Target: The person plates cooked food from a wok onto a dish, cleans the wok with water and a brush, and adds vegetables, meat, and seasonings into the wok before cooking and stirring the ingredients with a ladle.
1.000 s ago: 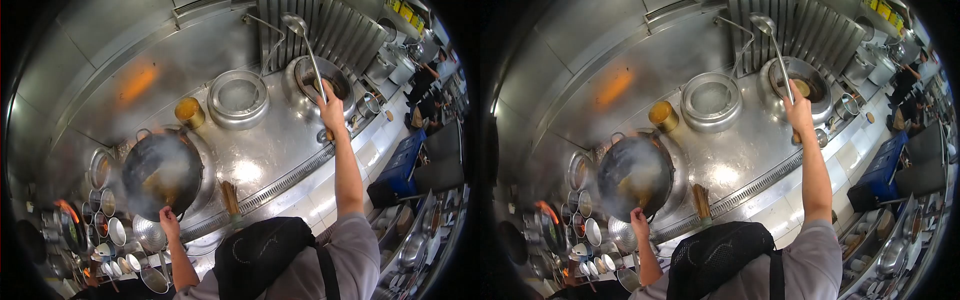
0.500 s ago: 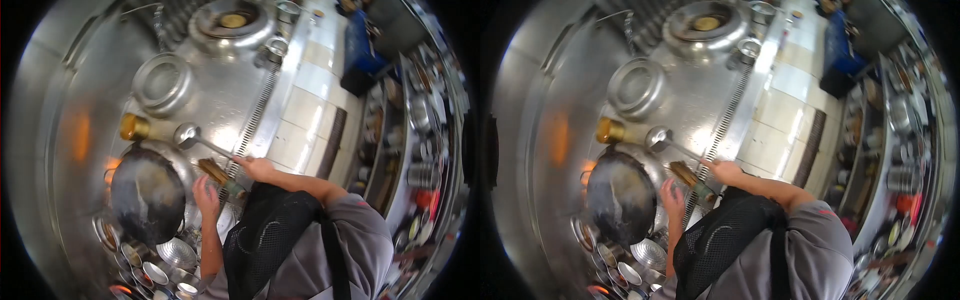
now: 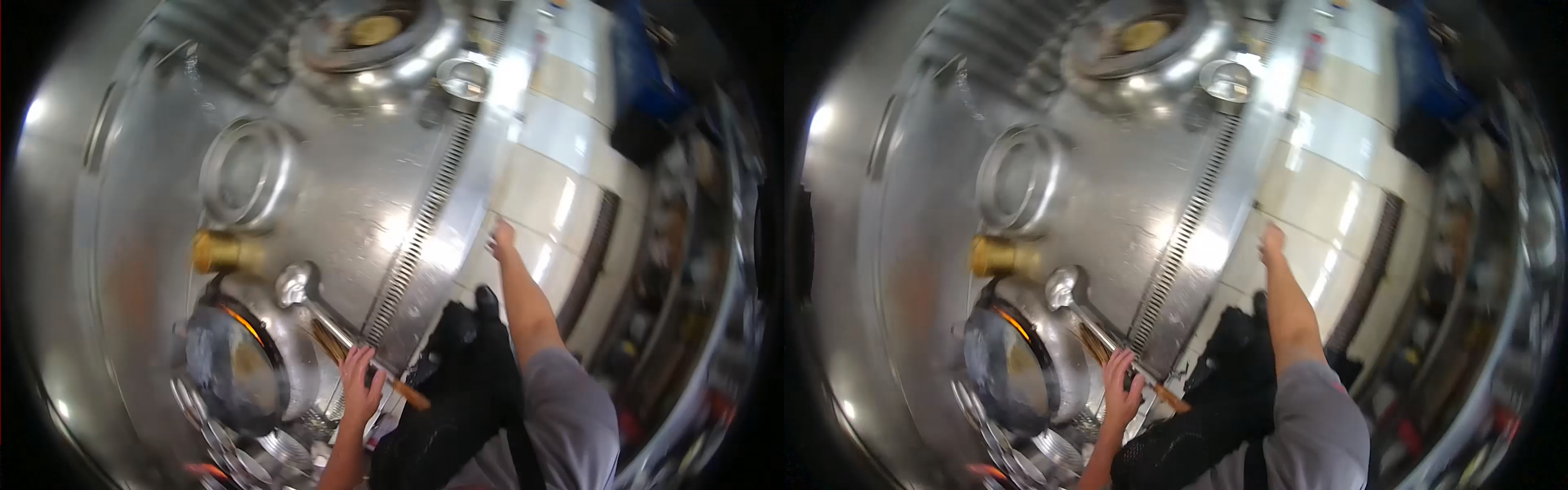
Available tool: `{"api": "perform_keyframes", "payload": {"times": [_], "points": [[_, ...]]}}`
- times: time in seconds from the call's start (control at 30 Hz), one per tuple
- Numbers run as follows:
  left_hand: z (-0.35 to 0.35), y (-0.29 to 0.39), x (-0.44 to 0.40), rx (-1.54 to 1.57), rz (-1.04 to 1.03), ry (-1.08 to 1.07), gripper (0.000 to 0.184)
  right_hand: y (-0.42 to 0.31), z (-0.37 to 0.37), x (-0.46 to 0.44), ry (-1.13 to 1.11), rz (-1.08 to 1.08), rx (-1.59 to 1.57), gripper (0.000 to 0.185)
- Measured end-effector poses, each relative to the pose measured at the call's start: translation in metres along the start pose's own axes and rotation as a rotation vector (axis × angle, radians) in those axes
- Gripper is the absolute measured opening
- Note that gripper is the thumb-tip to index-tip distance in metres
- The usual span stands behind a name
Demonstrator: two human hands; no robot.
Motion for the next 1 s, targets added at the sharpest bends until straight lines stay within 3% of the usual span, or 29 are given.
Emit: {"api": "perform_keyframes", "payload": {"times": [0.03, 0.1, 0.17, 0.2, 1.0], "points": [[0.006, -0.003, 0.000, 0.071, 0.076, 0.048, 0.046, -0.008, -0.007, -0.003, 0.112, -0.015, 0.106, 0.058], [0.019, -0.009, -0.004, 0.111, 0.172, 0.175, 0.046, -0.015, -0.043, -0.088, -0.088, 0.214, 0.222, 0.054], [0.025, -0.007, -0.002, 0.034, 0.217, 0.180, 0.045, 0.000, -0.078, -0.103, -0.477, 0.143, -0.110, 0.056], [0.028, -0.005, -0.005, 0.016, 0.223, 0.178, 0.045, 0.002, -0.087, -0.102, -0.540, 0.111, -0.165, 0.056], [0.046, -0.012, -0.012, -0.062, 0.266, 0.286, 0.047, -0.011, -0.100, -0.089, -0.530, 0.145, -0.025, 0.062]]}}
Point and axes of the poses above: each hand's wrist, its own x-axis away from the middle knuckle, its own z-axis out of the back of the hand, y = z × x, the point moved 10 cm from there along -x, towards the middle knuckle, and after that the axes turned 10 degrees about -z, right-handed, at the moved point
